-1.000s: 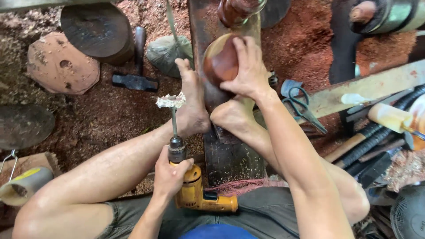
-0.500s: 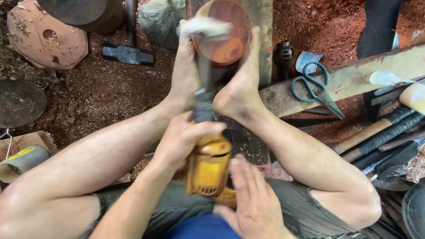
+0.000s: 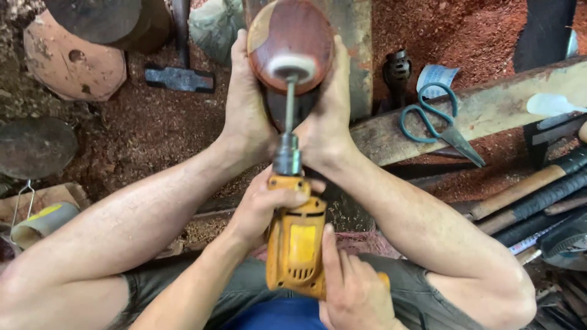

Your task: The person sits on the workshop floor and uses a cordless drill fitted with a buffing wheel to polish the inside and outside of carved wooden pots, holding each pot against the spinning pad and turning it to cover different surfaces, then sets the finished pot aside.

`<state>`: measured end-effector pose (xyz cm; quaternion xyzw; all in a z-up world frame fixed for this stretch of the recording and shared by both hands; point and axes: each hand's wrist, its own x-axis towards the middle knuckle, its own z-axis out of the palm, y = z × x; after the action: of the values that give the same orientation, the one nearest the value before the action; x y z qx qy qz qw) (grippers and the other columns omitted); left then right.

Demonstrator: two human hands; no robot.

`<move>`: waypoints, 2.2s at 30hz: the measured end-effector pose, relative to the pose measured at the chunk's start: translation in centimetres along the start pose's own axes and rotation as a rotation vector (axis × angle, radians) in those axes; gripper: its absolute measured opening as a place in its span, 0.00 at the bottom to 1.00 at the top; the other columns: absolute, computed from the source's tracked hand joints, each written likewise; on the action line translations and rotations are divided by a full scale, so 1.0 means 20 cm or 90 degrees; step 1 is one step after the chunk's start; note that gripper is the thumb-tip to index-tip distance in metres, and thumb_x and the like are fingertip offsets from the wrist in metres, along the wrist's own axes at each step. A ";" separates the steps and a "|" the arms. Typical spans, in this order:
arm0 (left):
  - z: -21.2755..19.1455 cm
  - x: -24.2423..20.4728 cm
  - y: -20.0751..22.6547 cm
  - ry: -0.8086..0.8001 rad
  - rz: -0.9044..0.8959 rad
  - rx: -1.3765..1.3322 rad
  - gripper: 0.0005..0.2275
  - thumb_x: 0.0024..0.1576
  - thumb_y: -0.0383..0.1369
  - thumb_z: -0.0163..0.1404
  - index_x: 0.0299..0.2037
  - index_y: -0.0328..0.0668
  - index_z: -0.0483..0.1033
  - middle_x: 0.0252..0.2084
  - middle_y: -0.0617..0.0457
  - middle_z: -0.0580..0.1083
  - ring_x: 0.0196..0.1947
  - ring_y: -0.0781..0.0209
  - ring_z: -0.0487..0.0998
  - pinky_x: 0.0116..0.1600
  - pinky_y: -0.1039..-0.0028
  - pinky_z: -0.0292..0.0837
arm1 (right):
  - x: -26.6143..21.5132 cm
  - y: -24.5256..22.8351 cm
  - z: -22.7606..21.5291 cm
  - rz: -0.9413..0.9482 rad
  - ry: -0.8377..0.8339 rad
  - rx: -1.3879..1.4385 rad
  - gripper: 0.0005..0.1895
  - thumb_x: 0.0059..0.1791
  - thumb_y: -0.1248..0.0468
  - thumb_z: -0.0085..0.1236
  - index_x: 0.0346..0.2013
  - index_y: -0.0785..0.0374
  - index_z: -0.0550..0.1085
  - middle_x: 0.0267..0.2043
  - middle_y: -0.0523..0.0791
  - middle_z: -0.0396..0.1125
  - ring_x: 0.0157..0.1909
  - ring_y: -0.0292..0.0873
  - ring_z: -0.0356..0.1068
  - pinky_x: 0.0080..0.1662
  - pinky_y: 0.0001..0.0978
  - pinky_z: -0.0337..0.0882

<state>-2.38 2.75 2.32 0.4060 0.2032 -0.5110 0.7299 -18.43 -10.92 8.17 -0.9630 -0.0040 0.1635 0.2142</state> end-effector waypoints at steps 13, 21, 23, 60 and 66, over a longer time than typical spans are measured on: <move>-0.06 0.00 -0.02 0.048 0.040 0.060 0.22 0.44 0.29 0.54 0.52 0.36 0.69 0.36 0.44 0.78 0.35 0.57 0.81 0.45 0.67 0.80 | 0.01 -0.01 0.04 0.013 -0.013 0.077 0.58 0.28 0.63 0.64 0.67 0.83 0.49 0.34 0.55 0.66 0.30 0.55 0.69 0.31 0.44 0.73; 0.03 0.10 -0.01 0.034 0.055 0.112 0.20 0.48 0.28 0.55 0.51 0.32 0.67 0.38 0.44 0.78 0.36 0.57 0.81 0.46 0.66 0.81 | 0.03 0.01 -0.02 0.054 0.019 0.097 0.57 0.27 0.66 0.60 0.68 0.80 0.51 0.33 0.53 0.67 0.30 0.52 0.70 0.33 0.42 0.72; -0.02 0.05 -0.05 0.033 0.048 0.089 0.21 0.47 0.28 0.55 0.51 0.33 0.67 0.38 0.43 0.78 0.36 0.57 0.81 0.45 0.66 0.81 | -0.01 0.01 0.01 0.047 -0.009 0.074 0.57 0.27 0.66 0.61 0.69 0.80 0.51 0.34 0.52 0.67 0.30 0.53 0.70 0.30 0.42 0.72; -0.02 -0.07 -0.03 0.070 0.038 0.050 0.27 0.46 0.25 0.53 0.59 0.35 0.65 0.37 0.41 0.78 0.34 0.54 0.82 0.42 0.65 0.81 | -0.04 -0.03 0.05 -0.006 -0.061 0.076 0.57 0.28 0.64 0.63 0.68 0.81 0.52 0.29 0.50 0.65 0.28 0.51 0.68 0.33 0.41 0.70; 0.00 0.10 -0.10 0.006 0.064 0.092 0.19 0.49 0.26 0.56 0.51 0.27 0.69 0.38 0.43 0.79 0.37 0.56 0.83 0.47 0.66 0.82 | -0.03 0.04 0.01 0.054 0.016 0.087 0.56 0.28 0.68 0.63 0.68 0.78 0.51 0.33 0.51 0.67 0.28 0.51 0.69 0.30 0.42 0.70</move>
<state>-3.39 1.27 0.13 0.4697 0.1482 -0.4850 0.7226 -19.09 -11.70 7.81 -0.9474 0.0508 0.1605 0.2721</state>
